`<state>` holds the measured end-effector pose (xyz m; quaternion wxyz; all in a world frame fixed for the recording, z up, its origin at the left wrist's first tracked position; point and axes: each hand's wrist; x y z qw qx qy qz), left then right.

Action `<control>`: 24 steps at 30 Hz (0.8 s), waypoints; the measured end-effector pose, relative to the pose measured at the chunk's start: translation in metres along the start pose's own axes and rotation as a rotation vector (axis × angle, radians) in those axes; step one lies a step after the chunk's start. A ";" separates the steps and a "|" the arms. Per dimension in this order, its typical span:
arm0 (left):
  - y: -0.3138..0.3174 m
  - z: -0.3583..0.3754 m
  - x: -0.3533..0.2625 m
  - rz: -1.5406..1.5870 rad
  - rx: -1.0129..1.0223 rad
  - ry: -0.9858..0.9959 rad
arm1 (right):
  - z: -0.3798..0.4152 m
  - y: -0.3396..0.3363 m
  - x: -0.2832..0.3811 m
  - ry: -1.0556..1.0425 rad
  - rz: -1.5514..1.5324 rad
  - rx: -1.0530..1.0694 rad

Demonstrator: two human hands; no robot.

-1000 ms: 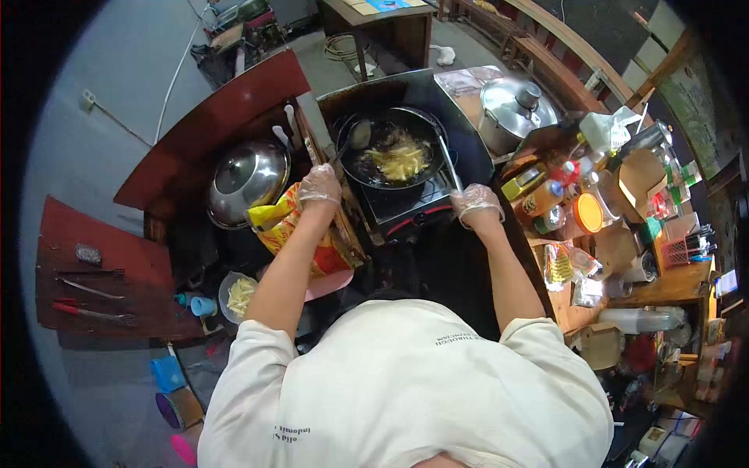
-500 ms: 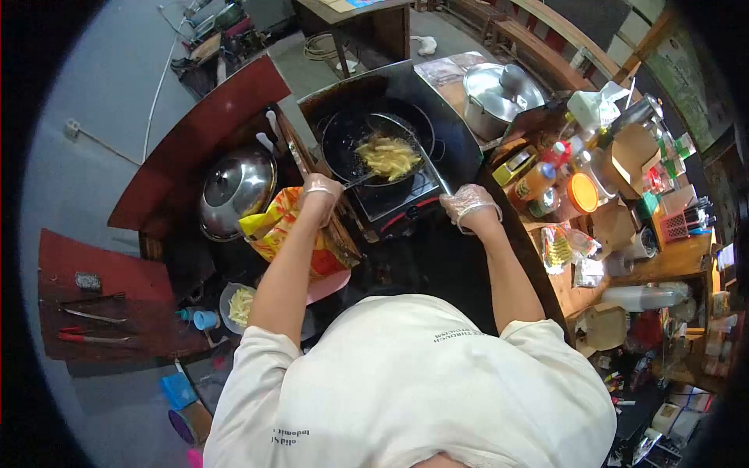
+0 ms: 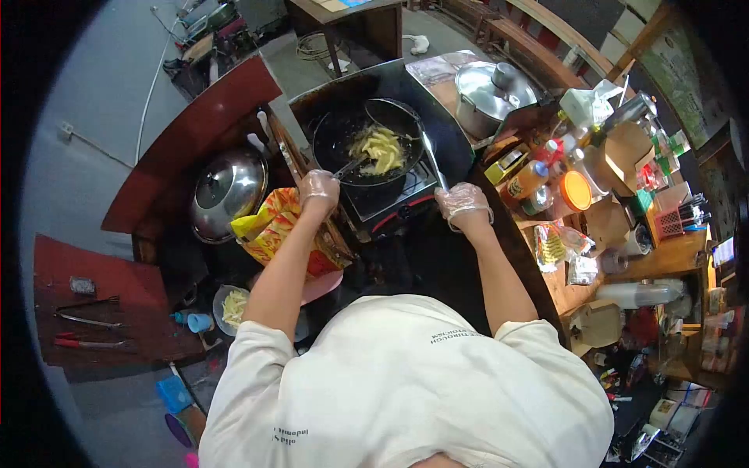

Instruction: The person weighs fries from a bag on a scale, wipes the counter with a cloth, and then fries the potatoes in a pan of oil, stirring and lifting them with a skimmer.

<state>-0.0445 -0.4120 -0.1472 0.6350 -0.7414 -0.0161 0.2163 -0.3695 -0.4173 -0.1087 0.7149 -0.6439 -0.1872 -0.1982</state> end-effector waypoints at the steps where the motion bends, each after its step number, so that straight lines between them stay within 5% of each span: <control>1: -0.020 0.008 -0.011 -0.028 0.019 -0.043 | 0.000 0.000 0.000 0.001 -0.001 -0.001; 9: -0.012 -0.015 0.031 -0.296 -0.252 0.098 | 0.001 -0.001 0.006 0.003 0.028 -0.087; 16: -0.002 -0.029 0.007 -0.209 -0.170 0.060 | -0.004 0.002 0.011 -0.029 0.078 -0.011; 24: -0.004 -0.017 0.016 -0.199 -0.141 0.101 | -0.009 0.031 -0.007 -0.162 0.064 -0.200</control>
Point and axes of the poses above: each hand's wrist, its own z-axis away from the middle knuckle, its own y-axis out of the palm, x = y × z, and after that the axes turned 8 degrees about -x, right-handed
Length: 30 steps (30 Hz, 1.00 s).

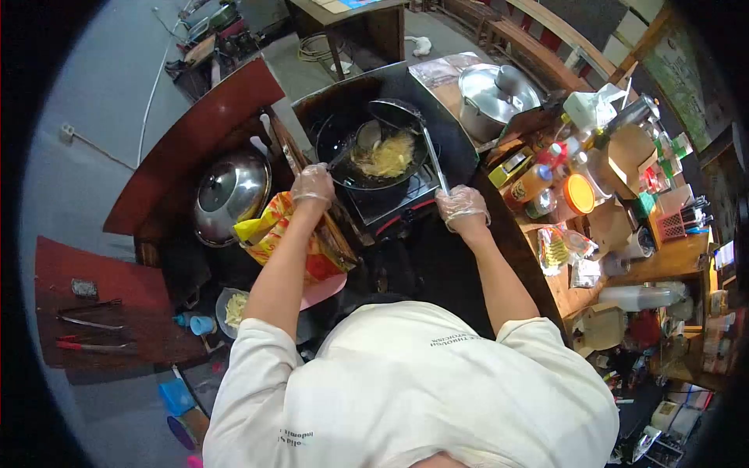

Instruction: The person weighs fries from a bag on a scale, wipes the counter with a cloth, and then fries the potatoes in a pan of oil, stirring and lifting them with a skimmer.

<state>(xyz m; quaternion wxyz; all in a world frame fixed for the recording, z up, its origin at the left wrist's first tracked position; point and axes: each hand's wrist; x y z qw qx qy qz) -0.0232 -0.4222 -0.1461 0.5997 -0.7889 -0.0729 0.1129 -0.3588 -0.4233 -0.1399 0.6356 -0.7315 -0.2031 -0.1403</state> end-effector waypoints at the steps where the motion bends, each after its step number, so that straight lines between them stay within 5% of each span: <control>1: -0.002 0.000 0.006 0.003 0.014 -0.021 | 0.000 0.000 0.001 -0.002 -0.003 0.002; 4: -0.016 0.009 0.017 -0.019 -0.072 -0.016 | -0.002 0.005 -0.001 -0.027 0.028 0.002; 6: -0.010 0.003 0.026 -0.085 -0.101 -0.013 | -0.009 0.021 -0.009 -0.312 0.239 0.002; 10: -0.026 0.008 0.025 -0.181 -0.071 -0.066 | -0.017 0.031 -0.004 -0.127 0.173 0.058; 12: -0.063 0.016 0.008 -0.192 0.119 0.002 | -0.018 0.024 0.003 -0.101 0.159 0.099; 13: -0.042 0.002 0.021 -0.050 0.228 -0.249 | -0.018 0.018 0.007 -0.077 0.147 0.148; 16: -0.029 0.002 0.033 0.067 0.378 -0.292 | -0.017 0.014 0.006 0.026 0.071 0.220; 17: -0.076 0.015 -0.001 0.163 0.411 -0.430 | -0.017 0.011 0.007 0.072 0.051 0.270; 18: -0.045 0.014 0.011 0.160 0.412 -0.432 | -0.017 0.008 0.009 0.116 0.031 0.319; 20: 0.043 0.011 0.041 -0.006 0.418 -0.086 | -0.017 -0.001 0.013 0.153 0.005 0.374; 22: 0.027 0.015 0.010 0.032 0.386 -0.152 | -0.020 0.006 0.003 0.192 -0.016 0.424; 24: 0.035 0.004 -0.004 -0.296 0.473 0.327 | -0.021 0.036 -0.023 0.212 -0.197 0.419; 25: 0.020 0.011 -0.018 -0.213 0.372 0.223 | -0.018 0.022 -0.018 0.213 -0.194 0.418; 28: 0.016 0.006 -0.030 -0.305 0.392 0.315 | -0.012 -0.020 -0.004 0.240 -0.243 0.485; 29: 0.080 -0.002 -0.006 0.138 0.238 -0.013 | -0.011 -0.027 -0.001 0.265 -0.267 0.485; 30: 0.075 -0.001 -0.008 0.141 0.238 -0.018 | -0.010 -0.031 -0.001 0.291 -0.291 0.486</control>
Point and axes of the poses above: each hand's wrist, its own z-axis away from the middle knuckle, its own y-axis out of the palm, x = y × z, and after that the axes turned 8 degrees about -x, right-handed
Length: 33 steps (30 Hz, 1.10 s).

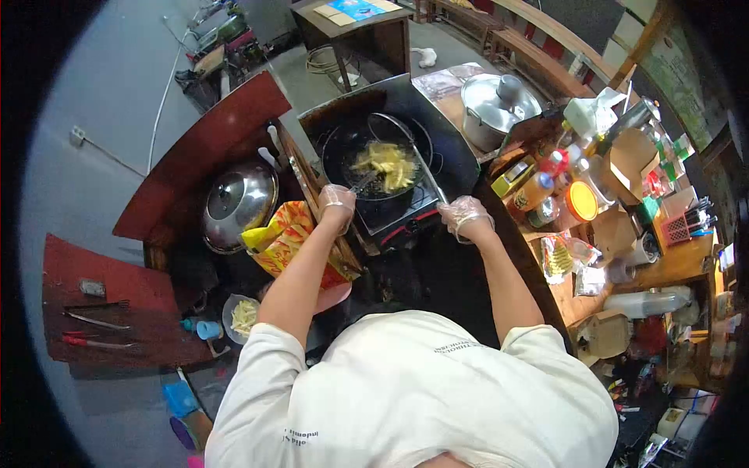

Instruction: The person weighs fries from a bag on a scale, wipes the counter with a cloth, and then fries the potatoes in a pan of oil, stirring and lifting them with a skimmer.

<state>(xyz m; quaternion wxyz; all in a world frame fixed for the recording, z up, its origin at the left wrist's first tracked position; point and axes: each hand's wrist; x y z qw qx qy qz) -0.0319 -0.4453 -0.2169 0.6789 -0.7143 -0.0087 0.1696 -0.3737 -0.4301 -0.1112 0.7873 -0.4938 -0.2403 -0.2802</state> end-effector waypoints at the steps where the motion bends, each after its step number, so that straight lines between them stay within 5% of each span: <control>1: -0.014 0.004 -0.005 -0.220 0.023 0.180 | 0.002 -0.001 0.000 -0.001 0.005 0.003; 3: -0.041 0.015 -0.014 -0.437 0.049 0.356 | 0.005 -0.003 -0.001 -0.032 0.065 -0.091; 6: -0.066 0.038 -0.025 0.183 -0.112 -0.074 | -0.001 0.002 -0.011 -0.163 0.190 -0.213; 7: -0.057 0.028 -0.010 -0.147 -0.089 0.180 | -0.003 0.003 -0.013 -0.165 0.192 -0.211; 10: -0.085 0.045 -0.016 -0.177 -0.125 0.083 | -0.006 0.003 -0.013 -0.164 0.218 -0.228; 15: -0.131 0.073 0.001 -0.352 -0.385 0.411 | -0.008 0.003 -0.008 -0.199 0.282 -0.281; 20: -0.176 0.107 0.010 -0.435 -0.410 0.488 | -0.025 0.003 -0.009 -0.198 0.387 -0.217; 26: -0.152 0.121 0.016 -0.383 -0.517 0.661 | -0.038 0.000 -0.009 -0.164 0.315 -0.188; 30: -0.115 0.116 0.002 -0.317 -0.535 0.604 | -0.051 0.000 -0.007 -0.113 0.359 -0.163; 32: -0.107 0.110 -0.008 -0.287 -0.531 0.430 | -0.059 0.001 -0.022 -0.286 0.261 -0.115; 33: -0.109 0.108 -0.013 -0.250 -0.550 0.389 | -0.039 -0.010 0.000 -0.111 0.118 -0.105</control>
Point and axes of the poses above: each hand's wrist, its own z-axis away from the middle knuckle, its own y-axis out of the palm, x = y × z, and after that the axes turned 8 degrees about -x, right-handed
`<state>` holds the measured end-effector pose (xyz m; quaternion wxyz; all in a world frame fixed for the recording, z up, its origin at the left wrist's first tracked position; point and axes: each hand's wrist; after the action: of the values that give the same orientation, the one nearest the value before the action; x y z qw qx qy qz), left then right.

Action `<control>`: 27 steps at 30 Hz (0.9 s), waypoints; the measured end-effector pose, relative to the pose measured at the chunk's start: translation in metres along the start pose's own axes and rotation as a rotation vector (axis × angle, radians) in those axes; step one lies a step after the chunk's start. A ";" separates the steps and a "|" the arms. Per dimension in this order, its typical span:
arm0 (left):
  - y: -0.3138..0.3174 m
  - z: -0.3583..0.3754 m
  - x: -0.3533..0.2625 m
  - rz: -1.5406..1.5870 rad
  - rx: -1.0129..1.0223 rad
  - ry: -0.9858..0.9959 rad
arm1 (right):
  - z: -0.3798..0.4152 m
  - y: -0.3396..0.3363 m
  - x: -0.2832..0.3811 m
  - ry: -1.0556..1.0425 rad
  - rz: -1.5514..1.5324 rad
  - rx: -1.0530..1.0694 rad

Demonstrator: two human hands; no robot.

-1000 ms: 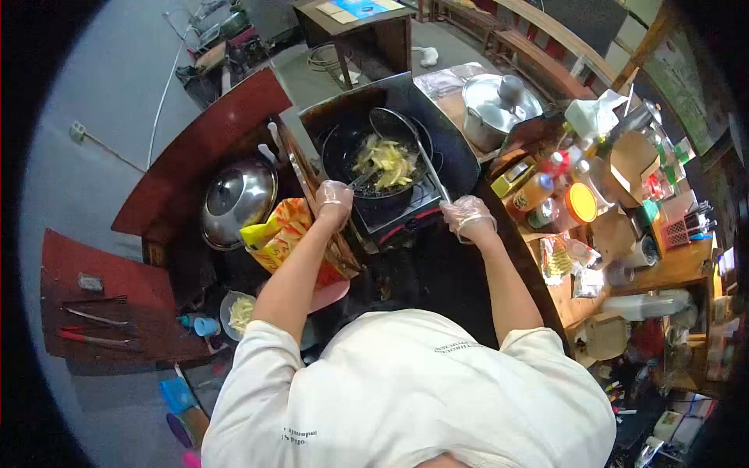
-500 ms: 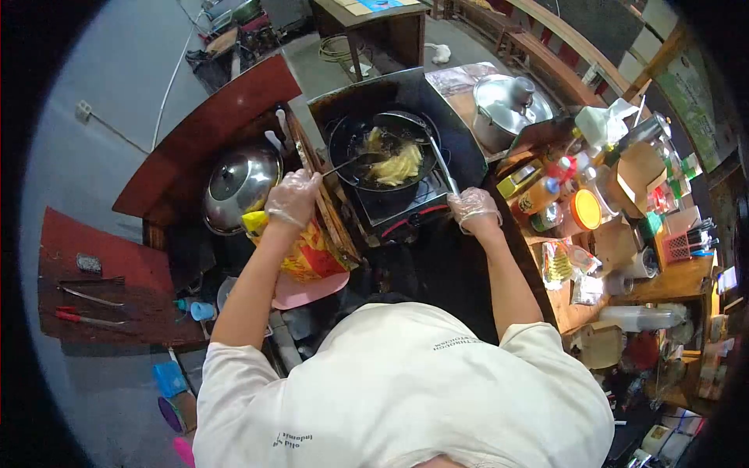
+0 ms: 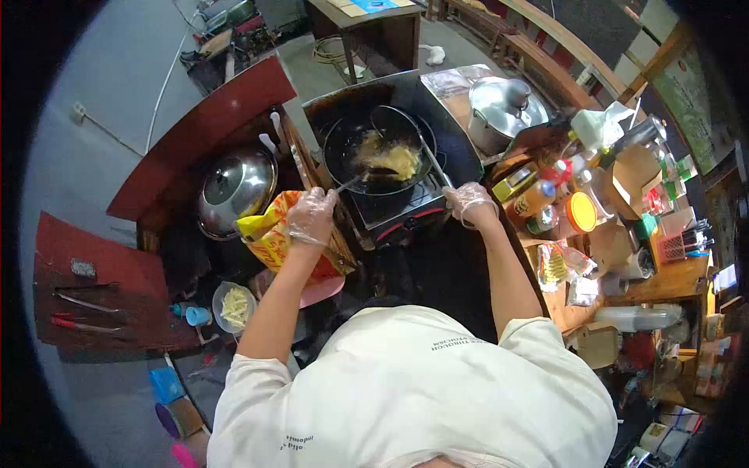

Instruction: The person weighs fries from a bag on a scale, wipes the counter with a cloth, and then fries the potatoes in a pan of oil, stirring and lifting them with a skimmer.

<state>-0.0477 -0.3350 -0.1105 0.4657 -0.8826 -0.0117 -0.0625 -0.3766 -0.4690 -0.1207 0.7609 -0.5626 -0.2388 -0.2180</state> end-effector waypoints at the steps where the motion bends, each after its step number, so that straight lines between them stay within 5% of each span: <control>1: 0.001 -0.004 -0.003 0.004 0.001 -0.003 | 0.005 -0.005 0.002 0.002 0.005 0.001; 8: 0.040 -0.036 -0.022 -0.031 -0.151 -0.036 | 0.002 0.005 -0.004 0.070 -0.188 0.048; 15: 0.054 -0.020 -0.032 -0.029 -0.079 0.030 | 0.014 -0.007 -0.002 0.082 -0.108 0.012; 19: 0.034 -0.012 -0.016 -0.064 -0.115 0.049 | -0.007 0.010 -0.030 -0.099 0.147 -0.050; 27: -0.040 0.002 0.019 -0.026 -0.119 0.195 | -0.004 0.023 -0.028 -0.136 0.180 -0.206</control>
<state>-0.0322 -0.3113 -0.0765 0.4108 -0.8981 0.0257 -0.1549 -0.3850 -0.4653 -0.1563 0.6975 -0.6704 -0.2149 -0.1337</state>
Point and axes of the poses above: each hand's wrist, its own z-axis away from the middle knuckle, its own y-axis out of the palm, x = y × z, and after that the axes turned 8 degrees about -x, right-handed
